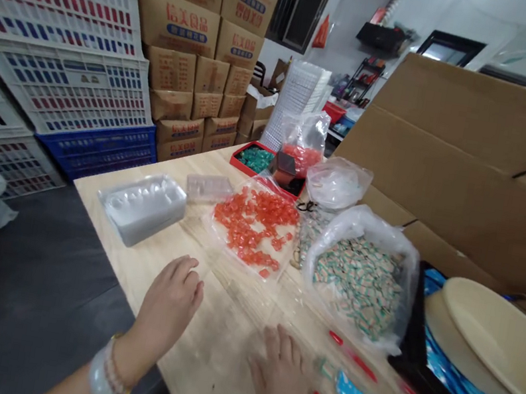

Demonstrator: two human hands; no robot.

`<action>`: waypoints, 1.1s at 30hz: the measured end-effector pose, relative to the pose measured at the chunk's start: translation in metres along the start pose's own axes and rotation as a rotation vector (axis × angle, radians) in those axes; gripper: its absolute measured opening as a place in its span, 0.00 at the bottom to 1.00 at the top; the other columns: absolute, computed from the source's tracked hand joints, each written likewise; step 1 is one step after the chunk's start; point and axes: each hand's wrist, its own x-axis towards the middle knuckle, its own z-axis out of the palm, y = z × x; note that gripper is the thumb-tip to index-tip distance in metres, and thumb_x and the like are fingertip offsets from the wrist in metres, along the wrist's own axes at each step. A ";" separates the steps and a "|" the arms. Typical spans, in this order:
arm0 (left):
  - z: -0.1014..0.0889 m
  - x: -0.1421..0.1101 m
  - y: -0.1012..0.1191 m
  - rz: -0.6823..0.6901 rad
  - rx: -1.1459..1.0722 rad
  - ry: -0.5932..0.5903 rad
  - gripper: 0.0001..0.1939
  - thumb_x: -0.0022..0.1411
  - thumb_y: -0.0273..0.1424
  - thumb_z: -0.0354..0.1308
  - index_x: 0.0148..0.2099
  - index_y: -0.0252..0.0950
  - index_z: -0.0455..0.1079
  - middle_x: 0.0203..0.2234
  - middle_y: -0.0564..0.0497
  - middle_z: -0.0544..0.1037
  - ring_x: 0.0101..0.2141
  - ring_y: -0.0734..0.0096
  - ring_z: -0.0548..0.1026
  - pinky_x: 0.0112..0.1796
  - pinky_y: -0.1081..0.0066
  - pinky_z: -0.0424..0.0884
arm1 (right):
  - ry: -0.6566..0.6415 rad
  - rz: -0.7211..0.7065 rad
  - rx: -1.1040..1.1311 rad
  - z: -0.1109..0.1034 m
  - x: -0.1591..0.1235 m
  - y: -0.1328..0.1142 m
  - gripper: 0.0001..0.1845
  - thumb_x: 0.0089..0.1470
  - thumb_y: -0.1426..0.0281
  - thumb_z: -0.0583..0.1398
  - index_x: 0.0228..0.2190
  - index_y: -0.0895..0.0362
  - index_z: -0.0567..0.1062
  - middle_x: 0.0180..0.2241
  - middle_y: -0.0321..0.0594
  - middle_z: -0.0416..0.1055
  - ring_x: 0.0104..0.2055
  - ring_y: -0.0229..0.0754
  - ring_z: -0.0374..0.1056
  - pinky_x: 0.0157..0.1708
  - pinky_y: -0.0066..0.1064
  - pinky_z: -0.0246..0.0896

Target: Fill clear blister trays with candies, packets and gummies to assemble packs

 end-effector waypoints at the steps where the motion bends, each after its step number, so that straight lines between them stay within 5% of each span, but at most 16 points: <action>1: 0.008 -0.001 -0.002 0.012 0.033 -0.047 0.08 0.56 0.26 0.46 0.30 0.33 0.66 0.40 0.41 0.69 0.46 0.58 0.64 0.47 0.58 0.62 | -0.051 0.018 -0.032 0.002 -0.005 0.001 0.23 0.45 0.70 0.56 0.46 0.57 0.67 0.50 0.52 0.62 0.51 0.60 0.56 0.44 0.51 0.55; 5: 0.034 -0.010 -0.019 0.072 0.023 -0.240 0.10 0.57 0.28 0.47 0.37 0.33 0.69 0.40 0.43 0.71 0.45 0.60 0.66 0.47 0.58 0.62 | -0.201 0.025 0.004 0.004 -0.012 -0.009 0.26 0.47 0.66 0.55 0.50 0.56 0.64 0.53 0.46 0.59 0.53 0.56 0.54 0.47 0.46 0.52; 9: 0.040 -0.017 -0.030 0.178 -0.069 -0.318 0.16 0.55 0.37 0.52 0.44 0.37 0.67 0.49 0.45 0.65 0.51 0.58 0.60 0.51 0.56 0.56 | -0.243 0.030 0.103 0.002 -0.012 -0.015 0.25 0.48 0.63 0.54 0.49 0.54 0.65 0.52 0.42 0.60 0.52 0.53 0.55 0.48 0.43 0.50; 12: 0.040 -0.023 -0.031 0.239 -0.069 -0.387 0.26 0.50 0.40 0.56 0.52 0.40 0.61 0.54 0.46 0.61 0.54 0.57 0.56 0.52 0.55 0.54 | -0.204 -0.046 0.162 0.008 -0.015 -0.011 0.23 0.47 0.63 0.55 0.47 0.53 0.66 0.48 0.41 0.65 0.48 0.53 0.59 0.45 0.41 0.53; 16: 0.042 -0.023 -0.029 0.177 -0.056 -0.364 0.28 0.49 0.40 0.57 0.53 0.39 0.59 0.54 0.44 0.60 0.53 0.55 0.56 0.51 0.57 0.56 | -0.067 -0.174 0.242 0.012 -0.013 -0.002 0.16 0.48 0.68 0.53 0.40 0.55 0.71 0.38 0.44 0.70 0.39 0.51 0.64 0.38 0.38 0.56; 22: 0.039 0.044 -0.004 0.115 -0.236 -0.274 0.15 0.58 0.33 0.48 0.46 0.37 0.66 0.40 0.46 0.71 0.42 0.63 0.68 0.44 0.64 0.63 | 0.087 -0.103 0.336 -0.004 0.057 0.014 0.17 0.55 0.68 0.47 0.21 0.56 0.69 0.19 0.39 0.66 0.25 0.41 0.63 0.26 0.29 0.54; 27: 0.076 0.114 0.042 0.131 -0.168 -0.366 0.11 0.57 0.27 0.49 0.42 0.37 0.69 0.34 0.47 0.73 0.38 0.67 0.69 0.39 0.70 0.63 | 0.097 -0.134 0.265 -0.005 0.152 0.029 0.19 0.50 0.78 0.48 0.44 0.59 0.67 0.38 0.46 0.67 0.35 0.40 0.64 0.33 0.28 0.56; 33: 0.110 0.132 0.069 0.171 -0.100 -0.430 0.10 0.52 0.24 0.50 0.35 0.31 0.70 0.32 0.42 0.73 0.37 0.60 0.69 0.39 0.65 0.62 | 0.006 -0.056 0.072 -0.002 0.173 0.044 0.13 0.49 0.78 0.50 0.30 0.59 0.74 0.34 0.47 0.69 0.39 0.45 0.62 0.37 0.34 0.55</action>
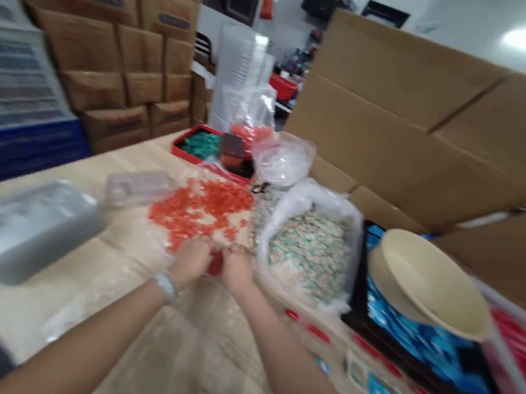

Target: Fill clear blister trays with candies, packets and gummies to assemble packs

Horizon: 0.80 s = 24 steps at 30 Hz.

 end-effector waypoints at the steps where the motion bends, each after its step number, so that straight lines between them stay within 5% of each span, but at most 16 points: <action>1: 0.003 0.002 -0.002 0.015 -0.010 -0.011 0.10 0.51 0.23 0.49 0.35 0.31 0.70 0.31 0.42 0.74 0.36 0.60 0.70 0.39 0.65 0.62 | -0.003 0.008 -0.016 0.001 -0.002 0.001 0.12 0.50 0.77 0.50 0.31 0.58 0.73 0.34 0.46 0.69 0.40 0.44 0.61 0.37 0.33 0.54; 7: 0.028 0.017 -0.026 -0.036 -0.081 0.076 0.13 0.53 0.29 0.45 0.38 0.34 0.68 0.32 0.44 0.74 0.35 0.59 0.70 0.38 0.63 0.64 | 0.052 -0.066 -0.059 0.014 0.000 0.002 0.12 0.53 0.73 0.49 0.37 0.54 0.70 0.36 0.41 0.68 0.41 0.43 0.60 0.40 0.36 0.52; 11: 0.031 0.023 -0.031 -0.208 -0.415 0.303 0.14 0.52 0.35 0.47 0.38 0.34 0.66 0.31 0.46 0.73 0.34 0.61 0.70 0.38 0.63 0.64 | 0.144 0.011 0.043 0.013 0.000 0.000 0.12 0.53 0.72 0.49 0.34 0.55 0.71 0.36 0.42 0.68 0.41 0.44 0.60 0.40 0.38 0.53; 16: 0.012 0.029 -0.016 -0.420 -1.152 0.396 0.15 0.42 0.37 0.55 0.34 0.34 0.67 0.28 0.51 0.72 0.34 0.66 0.69 0.37 0.66 0.65 | 0.284 0.156 0.527 0.007 -0.001 0.003 0.15 0.52 0.76 0.49 0.40 0.57 0.69 0.38 0.41 0.68 0.41 0.39 0.62 0.42 0.31 0.56; 21: 0.003 0.026 0.001 -0.418 -1.338 0.306 0.16 0.42 0.39 0.57 0.33 0.34 0.66 0.25 0.53 0.71 0.26 0.74 0.70 0.29 0.72 0.67 | 0.305 0.137 0.845 -0.003 0.005 0.008 0.16 0.45 0.77 0.54 0.38 0.58 0.71 0.41 0.44 0.66 0.44 0.41 0.61 0.46 0.34 0.53; 24: 0.003 0.019 0.015 -0.404 -1.386 0.317 0.15 0.43 0.37 0.58 0.34 0.34 0.66 0.26 0.53 0.71 0.26 0.76 0.70 0.29 0.73 0.67 | 0.155 0.175 1.245 -0.006 0.008 0.005 0.10 0.46 0.71 0.55 0.32 0.58 0.72 0.30 0.39 0.69 0.32 0.38 0.65 0.37 0.33 0.59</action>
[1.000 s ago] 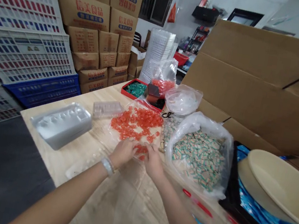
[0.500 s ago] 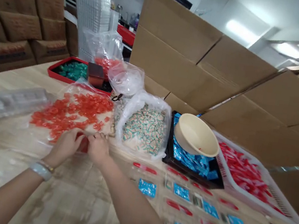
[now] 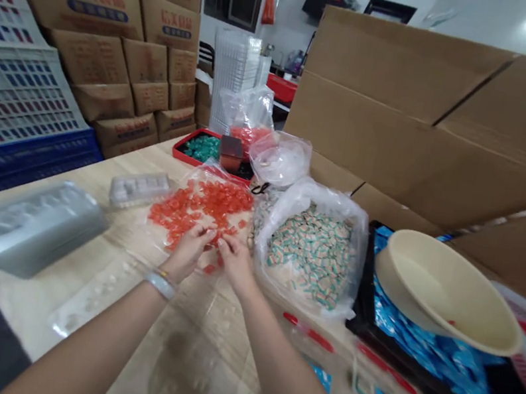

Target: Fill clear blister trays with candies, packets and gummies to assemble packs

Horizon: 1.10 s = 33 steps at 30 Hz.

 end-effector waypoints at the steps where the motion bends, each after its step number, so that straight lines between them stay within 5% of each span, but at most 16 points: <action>1: 0.003 -0.005 0.000 0.008 -0.008 0.005 0.15 0.43 0.36 0.58 0.34 0.34 0.66 0.26 0.53 0.71 0.26 0.76 0.70 0.28 0.74 0.67 | -0.038 0.050 0.092 0.001 -0.001 -0.001 0.09 0.46 0.68 0.55 0.31 0.58 0.71 0.26 0.37 0.69 0.27 0.37 0.64 0.32 0.31 0.60; 7: 0.006 -0.032 -0.005 -0.002 0.006 -0.007 0.16 0.44 0.35 0.59 0.36 0.31 0.67 0.24 0.53 0.71 0.21 0.78 0.66 0.22 0.77 0.63 | -0.233 0.206 0.459 -0.010 -0.025 -0.004 0.16 0.41 0.63 0.60 0.33 0.57 0.67 0.21 0.31 0.66 0.21 0.33 0.63 0.22 0.26 0.58; 11: 0.009 -0.046 -0.014 -0.046 -0.035 0.031 0.14 0.47 0.35 0.56 0.35 0.32 0.65 0.21 0.55 0.69 0.19 0.79 0.65 0.21 0.77 0.61 | -0.168 0.153 0.314 -0.012 -0.041 -0.002 0.13 0.39 0.64 0.60 0.27 0.57 0.64 0.18 0.30 0.63 0.18 0.33 0.60 0.20 0.27 0.56; 16: 0.023 -0.056 -0.021 0.037 0.057 0.145 0.07 0.49 0.31 0.52 0.31 0.33 0.65 0.22 0.55 0.68 0.20 0.78 0.65 0.21 0.77 0.60 | -0.006 -0.102 -0.023 -0.009 -0.050 -0.007 0.05 0.40 0.70 0.57 0.20 0.57 0.64 0.18 0.29 0.58 0.21 0.32 0.54 0.22 0.24 0.50; 22: 0.007 -0.060 -0.015 -0.015 -0.022 0.189 0.08 0.51 0.34 0.50 0.31 0.34 0.64 0.14 0.61 0.60 0.15 0.82 0.58 0.18 0.79 0.54 | -0.293 0.187 0.287 -0.040 -0.076 -0.044 0.11 0.39 0.65 0.59 0.20 0.57 0.62 0.17 0.28 0.55 0.18 0.29 0.47 0.19 0.24 0.41; 24: 0.001 -0.069 -0.014 -0.100 -0.078 0.122 0.09 0.49 0.34 0.52 0.32 0.34 0.65 0.13 0.61 0.60 0.14 0.82 0.57 0.18 0.79 0.54 | -0.319 0.257 0.374 -0.052 -0.088 -0.046 0.12 0.40 0.63 0.60 0.21 0.57 0.64 0.18 0.29 0.57 0.18 0.29 0.47 0.20 0.25 0.42; 28: 0.006 -0.097 -0.016 -0.472 -0.265 -0.253 0.11 0.44 0.33 0.58 0.30 0.31 0.68 0.18 0.56 0.66 0.16 0.83 0.60 0.17 0.79 0.53 | -0.299 0.377 0.348 -0.058 -0.100 -0.025 0.14 0.37 0.61 0.61 0.19 0.57 0.64 0.15 0.28 0.54 0.17 0.30 0.47 0.19 0.25 0.41; 33: 0.011 -0.119 -0.021 -0.523 -0.329 -0.297 0.14 0.43 0.36 0.62 0.28 0.30 0.68 0.18 0.56 0.65 0.16 0.86 0.57 0.17 0.80 0.50 | -0.127 0.329 0.155 -0.045 -0.104 0.000 0.13 0.37 0.61 0.59 0.18 0.58 0.64 0.14 0.27 0.53 0.16 0.29 0.46 0.18 0.24 0.41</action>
